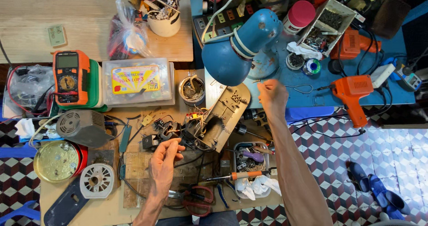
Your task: The person uses a heat gun and a soldering iron to work on a beige plastic housing with multiple circular openings. They repeatedly heat the surface, scrape or pick at the material, and apply solder to small points while holding the housing steady.
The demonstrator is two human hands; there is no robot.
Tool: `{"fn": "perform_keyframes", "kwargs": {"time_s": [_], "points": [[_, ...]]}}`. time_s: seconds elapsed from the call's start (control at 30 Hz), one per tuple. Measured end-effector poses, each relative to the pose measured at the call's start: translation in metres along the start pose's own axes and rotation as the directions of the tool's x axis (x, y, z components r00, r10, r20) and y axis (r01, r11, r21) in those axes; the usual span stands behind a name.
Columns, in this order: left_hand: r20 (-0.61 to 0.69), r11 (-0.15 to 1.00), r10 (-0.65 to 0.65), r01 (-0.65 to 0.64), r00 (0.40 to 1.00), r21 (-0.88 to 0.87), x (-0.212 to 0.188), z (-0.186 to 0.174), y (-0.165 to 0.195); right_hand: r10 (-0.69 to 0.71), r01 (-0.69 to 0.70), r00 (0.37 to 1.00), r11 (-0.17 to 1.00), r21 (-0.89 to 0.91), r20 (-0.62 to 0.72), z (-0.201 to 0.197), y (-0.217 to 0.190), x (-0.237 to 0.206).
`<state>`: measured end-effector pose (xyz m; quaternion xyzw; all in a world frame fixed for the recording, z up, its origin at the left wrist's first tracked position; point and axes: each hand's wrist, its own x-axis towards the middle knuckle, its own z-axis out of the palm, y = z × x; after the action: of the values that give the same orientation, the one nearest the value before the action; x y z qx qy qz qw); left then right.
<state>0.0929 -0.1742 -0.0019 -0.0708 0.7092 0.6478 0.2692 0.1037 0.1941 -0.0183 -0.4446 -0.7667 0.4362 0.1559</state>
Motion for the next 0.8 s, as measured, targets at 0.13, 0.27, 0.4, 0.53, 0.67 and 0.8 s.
{"fn": "perform_keyframes", "kwargs": {"time_s": [0.13,0.27,0.4,0.53,0.67,0.8], "points": [[0.017,1.000,-0.010,0.010,1.000,-0.021,-0.010,0.000,0.004,-0.007,-0.030,0.980,0.983,-0.179,-0.199,0.031,0.015,0.016],[0.014,0.994,-0.113,0.113,0.994,0.007,-0.012,0.004,0.016,0.057,-0.112,0.966,0.972,-0.209,-0.251,0.040,0.038,0.032],[0.046,1.000,0.009,-0.009,0.999,0.003,-0.007,0.015,0.036,-0.086,0.021,0.979,0.944,-0.331,-0.184,0.036,0.047,0.041],[0.009,0.956,0.250,-0.248,0.968,0.154,0.002,0.039,0.052,-0.101,0.098,0.990,0.995,-0.031,-0.097,0.021,0.025,0.019],[0.122,0.747,0.523,-0.523,0.843,0.410,0.017,0.058,0.059,-0.163,0.168,0.986,0.914,0.369,-0.046,-0.002,-0.016,-0.029],[0.217,0.706,0.505,-0.544,0.836,0.453,0.024,0.067,0.056,-0.281,0.259,0.959,0.919,0.296,0.032,0.006,-0.054,-0.053]]}}
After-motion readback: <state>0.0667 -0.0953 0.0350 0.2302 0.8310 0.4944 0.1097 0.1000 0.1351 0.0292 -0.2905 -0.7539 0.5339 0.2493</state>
